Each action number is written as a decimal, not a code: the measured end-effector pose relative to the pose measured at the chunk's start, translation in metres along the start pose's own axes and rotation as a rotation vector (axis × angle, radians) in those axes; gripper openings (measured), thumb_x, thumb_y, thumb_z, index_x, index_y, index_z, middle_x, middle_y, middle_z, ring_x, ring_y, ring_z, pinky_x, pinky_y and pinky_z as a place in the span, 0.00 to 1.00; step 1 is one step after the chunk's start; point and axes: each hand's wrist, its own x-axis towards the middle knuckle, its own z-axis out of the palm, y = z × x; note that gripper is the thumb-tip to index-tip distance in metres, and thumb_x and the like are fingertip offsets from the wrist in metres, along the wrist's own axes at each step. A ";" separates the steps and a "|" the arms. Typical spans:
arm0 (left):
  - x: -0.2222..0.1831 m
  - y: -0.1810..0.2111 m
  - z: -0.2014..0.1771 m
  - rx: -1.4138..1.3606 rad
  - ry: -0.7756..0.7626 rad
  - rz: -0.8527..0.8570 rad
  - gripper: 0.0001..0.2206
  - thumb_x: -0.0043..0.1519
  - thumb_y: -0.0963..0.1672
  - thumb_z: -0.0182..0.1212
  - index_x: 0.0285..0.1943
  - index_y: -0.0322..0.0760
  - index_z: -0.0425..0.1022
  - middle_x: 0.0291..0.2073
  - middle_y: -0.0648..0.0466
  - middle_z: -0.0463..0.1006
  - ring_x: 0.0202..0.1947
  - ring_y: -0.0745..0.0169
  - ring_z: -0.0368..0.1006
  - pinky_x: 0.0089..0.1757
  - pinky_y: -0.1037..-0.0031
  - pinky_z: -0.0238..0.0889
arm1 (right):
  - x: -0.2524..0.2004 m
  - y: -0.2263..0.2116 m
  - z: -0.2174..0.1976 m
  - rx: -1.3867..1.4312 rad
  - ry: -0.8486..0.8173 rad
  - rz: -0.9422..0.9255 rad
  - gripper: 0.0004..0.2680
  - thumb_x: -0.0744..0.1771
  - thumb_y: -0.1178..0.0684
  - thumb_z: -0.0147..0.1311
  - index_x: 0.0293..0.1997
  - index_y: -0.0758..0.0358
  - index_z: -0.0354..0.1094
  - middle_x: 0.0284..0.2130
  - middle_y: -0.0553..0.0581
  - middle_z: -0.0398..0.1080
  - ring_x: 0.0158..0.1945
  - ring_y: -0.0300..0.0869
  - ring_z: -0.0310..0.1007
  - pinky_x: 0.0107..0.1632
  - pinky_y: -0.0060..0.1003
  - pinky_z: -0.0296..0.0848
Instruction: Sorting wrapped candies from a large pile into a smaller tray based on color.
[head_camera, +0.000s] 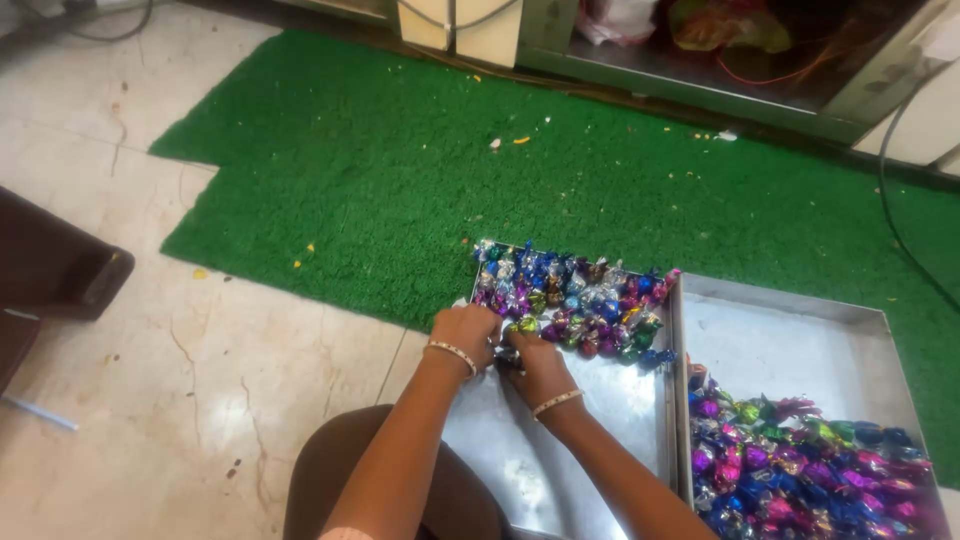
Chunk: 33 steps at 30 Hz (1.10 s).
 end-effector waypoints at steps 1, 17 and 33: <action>0.001 -0.001 0.004 -0.004 -0.004 -0.001 0.07 0.50 0.42 0.69 0.36 0.49 0.81 0.36 0.50 0.82 0.42 0.48 0.79 0.44 0.59 0.71 | 0.001 0.002 0.003 -0.001 -0.004 0.003 0.12 0.61 0.59 0.62 0.47 0.66 0.69 0.39 0.65 0.74 0.39 0.57 0.78 0.43 0.47 0.76; 0.020 -0.009 0.029 0.245 0.073 0.053 0.11 0.53 0.41 0.68 0.44 0.44 0.81 0.47 0.50 0.79 0.47 0.48 0.78 0.44 0.57 0.73 | 0.013 -0.002 0.008 -0.079 0.031 0.008 0.12 0.60 0.57 0.66 0.44 0.65 0.71 0.42 0.66 0.74 0.44 0.61 0.76 0.47 0.50 0.75; 0.036 0.138 -0.016 0.423 -0.082 0.222 0.21 0.51 0.43 0.73 0.54 0.41 0.77 0.53 0.45 0.75 0.52 0.46 0.76 0.48 0.59 0.71 | -0.036 0.053 -0.139 -0.310 0.158 0.089 0.07 0.66 0.51 0.58 0.38 0.63 0.75 0.31 0.61 0.78 0.33 0.52 0.79 0.40 0.46 0.77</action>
